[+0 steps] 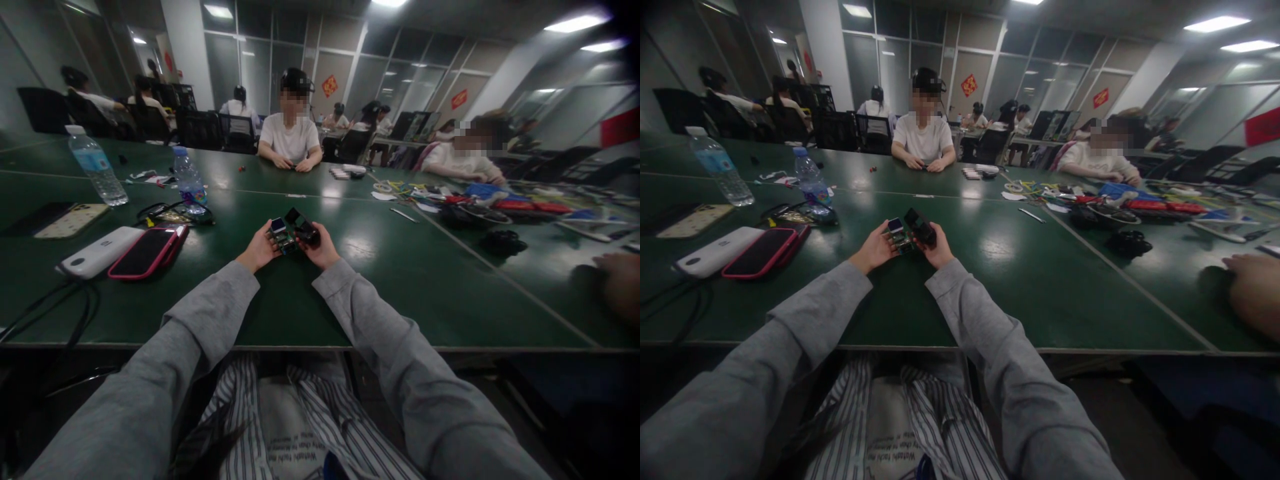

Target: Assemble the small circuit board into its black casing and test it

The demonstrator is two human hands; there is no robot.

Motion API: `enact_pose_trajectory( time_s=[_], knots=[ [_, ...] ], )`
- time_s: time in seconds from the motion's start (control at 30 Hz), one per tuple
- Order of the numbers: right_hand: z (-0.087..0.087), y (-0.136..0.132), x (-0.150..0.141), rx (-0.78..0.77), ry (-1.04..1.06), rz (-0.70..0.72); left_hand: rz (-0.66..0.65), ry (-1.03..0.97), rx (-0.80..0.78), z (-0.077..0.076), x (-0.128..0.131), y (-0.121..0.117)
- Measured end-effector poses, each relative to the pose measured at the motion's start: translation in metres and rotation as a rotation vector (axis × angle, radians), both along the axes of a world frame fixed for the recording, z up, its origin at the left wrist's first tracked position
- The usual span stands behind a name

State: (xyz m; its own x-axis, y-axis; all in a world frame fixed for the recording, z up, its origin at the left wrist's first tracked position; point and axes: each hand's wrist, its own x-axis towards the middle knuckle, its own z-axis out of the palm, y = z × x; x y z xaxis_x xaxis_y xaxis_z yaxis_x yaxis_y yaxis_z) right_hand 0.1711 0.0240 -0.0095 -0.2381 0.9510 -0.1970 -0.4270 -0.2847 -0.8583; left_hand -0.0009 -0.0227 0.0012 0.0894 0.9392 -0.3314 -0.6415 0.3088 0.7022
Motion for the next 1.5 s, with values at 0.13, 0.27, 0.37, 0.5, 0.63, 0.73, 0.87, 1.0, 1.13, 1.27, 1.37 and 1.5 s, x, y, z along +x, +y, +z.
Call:
enact_pose_trajectory(
  time_s=[0.13, 0.27, 0.37, 0.5, 0.63, 0.73, 0.87, 1.0, 1.13, 1.27, 1.37, 1.5],
  knots=[
    [-0.003, 0.003, -0.008, -0.067, 0.042, -0.149, -0.003, -0.02, -0.006, 0.001, 0.0, -0.001],
    [-0.008, 0.004, -0.011, 0.013, -0.003, -0.284, -0.005, -0.035, -0.005, -0.001, -0.001, 0.0],
    [-0.011, 0.001, -0.012, 0.197, -0.127, -0.325, -0.011, -0.029, -0.002, -0.001, -0.001, 0.0],
    [-0.013, -0.001, -0.014, 0.293, -0.172, -0.327, -0.033, -0.022, 0.004, 0.0, 0.0, -0.001],
    [-0.01, 0.0, -0.013, 0.056, -0.034, -0.261, -0.068, 0.01, 0.056, 0.002, 0.0, 0.0],
    [-0.005, -0.001, -0.011, -0.081, 0.069, -0.194, -0.053, 0.054, 0.098, 0.003, -0.002, 0.002],
    [-0.001, -0.004, -0.01, -0.125, 0.167, -0.135, 0.022, 0.112, 0.164, 0.006, -0.004, 0.002],
    [-0.001, -0.006, -0.011, -0.156, 0.186, -0.13, 0.118, 0.171, 0.209, 0.006, -0.002, 0.0],
    [-0.001, -0.008, -0.008, -0.197, 0.237, -0.01, 0.129, 0.367, 0.354, 0.0, 0.003, 0.0],
    [0.001, -0.012, -0.004, -0.25, 0.386, 0.114, 0.2, 0.75, 0.653, -0.007, 0.002, 0.003],
    [0.005, -0.016, -0.003, -0.281, 0.491, 0.177, 0.321, 0.885, 0.748, -0.007, 0.0, 0.006],
    [0.011, -0.022, -0.005, -0.275, 0.51, 0.211, 0.312, 0.71, 0.594, -0.007, 0.003, 0.005]
  ],
)
